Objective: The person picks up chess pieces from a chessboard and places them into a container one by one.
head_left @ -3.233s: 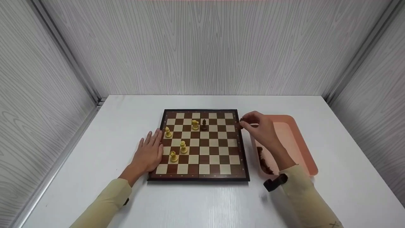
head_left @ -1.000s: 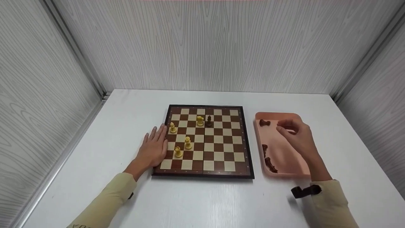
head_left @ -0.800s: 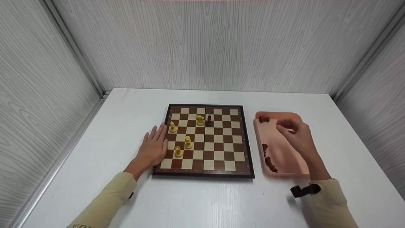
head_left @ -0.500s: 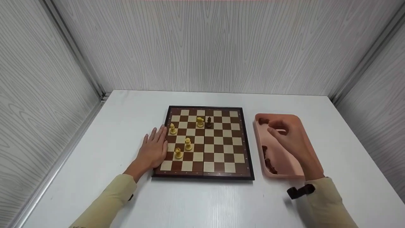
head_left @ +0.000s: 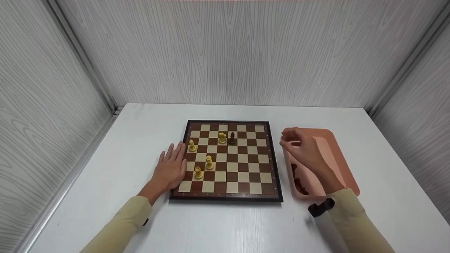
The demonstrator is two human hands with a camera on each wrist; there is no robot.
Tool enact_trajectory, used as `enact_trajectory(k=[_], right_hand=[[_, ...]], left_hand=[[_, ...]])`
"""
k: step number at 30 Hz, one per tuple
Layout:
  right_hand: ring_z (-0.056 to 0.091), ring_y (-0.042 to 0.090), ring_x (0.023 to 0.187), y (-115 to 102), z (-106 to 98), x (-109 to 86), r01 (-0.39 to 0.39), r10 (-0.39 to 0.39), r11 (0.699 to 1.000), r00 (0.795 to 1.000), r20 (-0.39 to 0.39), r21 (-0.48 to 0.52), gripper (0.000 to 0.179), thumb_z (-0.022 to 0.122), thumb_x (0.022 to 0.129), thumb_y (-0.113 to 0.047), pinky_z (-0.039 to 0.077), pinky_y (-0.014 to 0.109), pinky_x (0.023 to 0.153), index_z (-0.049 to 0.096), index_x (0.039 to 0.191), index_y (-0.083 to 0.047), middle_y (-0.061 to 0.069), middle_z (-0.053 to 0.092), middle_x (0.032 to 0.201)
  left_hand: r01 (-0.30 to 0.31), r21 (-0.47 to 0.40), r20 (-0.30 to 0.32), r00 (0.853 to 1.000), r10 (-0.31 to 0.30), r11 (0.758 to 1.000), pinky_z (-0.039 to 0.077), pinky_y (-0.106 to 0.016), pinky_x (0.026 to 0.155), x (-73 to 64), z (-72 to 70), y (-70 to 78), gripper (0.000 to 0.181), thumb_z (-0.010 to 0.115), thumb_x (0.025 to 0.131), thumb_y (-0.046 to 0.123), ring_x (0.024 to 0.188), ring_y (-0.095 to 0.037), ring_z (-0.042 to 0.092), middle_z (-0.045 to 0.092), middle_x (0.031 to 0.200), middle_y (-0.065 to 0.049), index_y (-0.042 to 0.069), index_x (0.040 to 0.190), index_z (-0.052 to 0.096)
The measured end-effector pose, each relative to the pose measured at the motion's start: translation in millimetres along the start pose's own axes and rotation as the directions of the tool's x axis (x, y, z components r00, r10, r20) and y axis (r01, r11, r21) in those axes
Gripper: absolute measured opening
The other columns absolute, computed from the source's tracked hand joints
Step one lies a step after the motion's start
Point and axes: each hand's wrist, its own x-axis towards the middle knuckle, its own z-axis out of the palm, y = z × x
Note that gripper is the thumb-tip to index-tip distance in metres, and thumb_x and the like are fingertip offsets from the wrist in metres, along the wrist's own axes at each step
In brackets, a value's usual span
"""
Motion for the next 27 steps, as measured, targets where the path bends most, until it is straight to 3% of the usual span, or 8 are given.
enact_trajectory(k=[14,19,23,27], right_hand=[[0.068,0.025,0.102,-16.4,34.5,15.4,0.072,-0.075,0.995,0.997,0.035,0.069,0.032,0.073,0.097,-0.012,0.056,0.049,0.089,0.063,0.127,-0.004,0.016,0.071,0.109],[0.066,0.023,0.096,-24.3,49.3,22.2,0.112,-0.116,0.99,0.992,0.046,0.082,0.032,0.072,0.098,-0.012,0.055,0.048,0.085,0.062,0.128,-0.005,0.012,0.07,0.106],[0.066,0.024,0.1,-28.9,61.3,25.9,0.104,-0.111,0.989,0.992,0.064,0.107,0.034,0.071,0.098,-0.012,0.054,0.048,0.083,0.062,0.13,-0.005,0.013,0.07,0.108],[0.068,0.023,0.104,-30.8,70.4,27.5,0.085,-0.09,0.994,0.993,0.073,0.064,0.035,0.072,0.097,-0.014,0.057,0.047,0.087,0.063,0.13,-0.008,0.016,0.071,0.111]], left_hand=[[-0.002,0.011,0.0,1.0,0.002,1.0,0.009,-0.06,0.123,-1.1,-1.2,0.8,0.06,0.027,0.112,0.027,0.156,-0.041,0.009,0.014,0.17,-0.017,-0.001,0.163,0.014],[0.001,-0.002,-0.01,1.0,-0.001,1.0,0.01,-0.061,0.123,-1.7,-3.1,-0.3,0.06,0.028,0.112,0.027,0.156,-0.041,0.009,0.015,0.17,-0.017,-0.001,0.163,0.015],[-0.001,0.005,-0.007,1.0,0.001,1.0,0.01,-0.061,0.123,-1.3,-3.5,-0.2,0.06,0.028,0.112,0.027,0.155,-0.042,0.01,0.014,0.17,-0.017,-0.002,0.163,0.015],[-0.004,0.011,0.015,1.0,0.004,1.0,0.01,-0.061,0.123,0.2,-4.1,1.3,0.06,0.026,0.112,0.028,0.156,-0.042,0.009,0.013,0.17,-0.017,-0.002,0.163,0.013]])
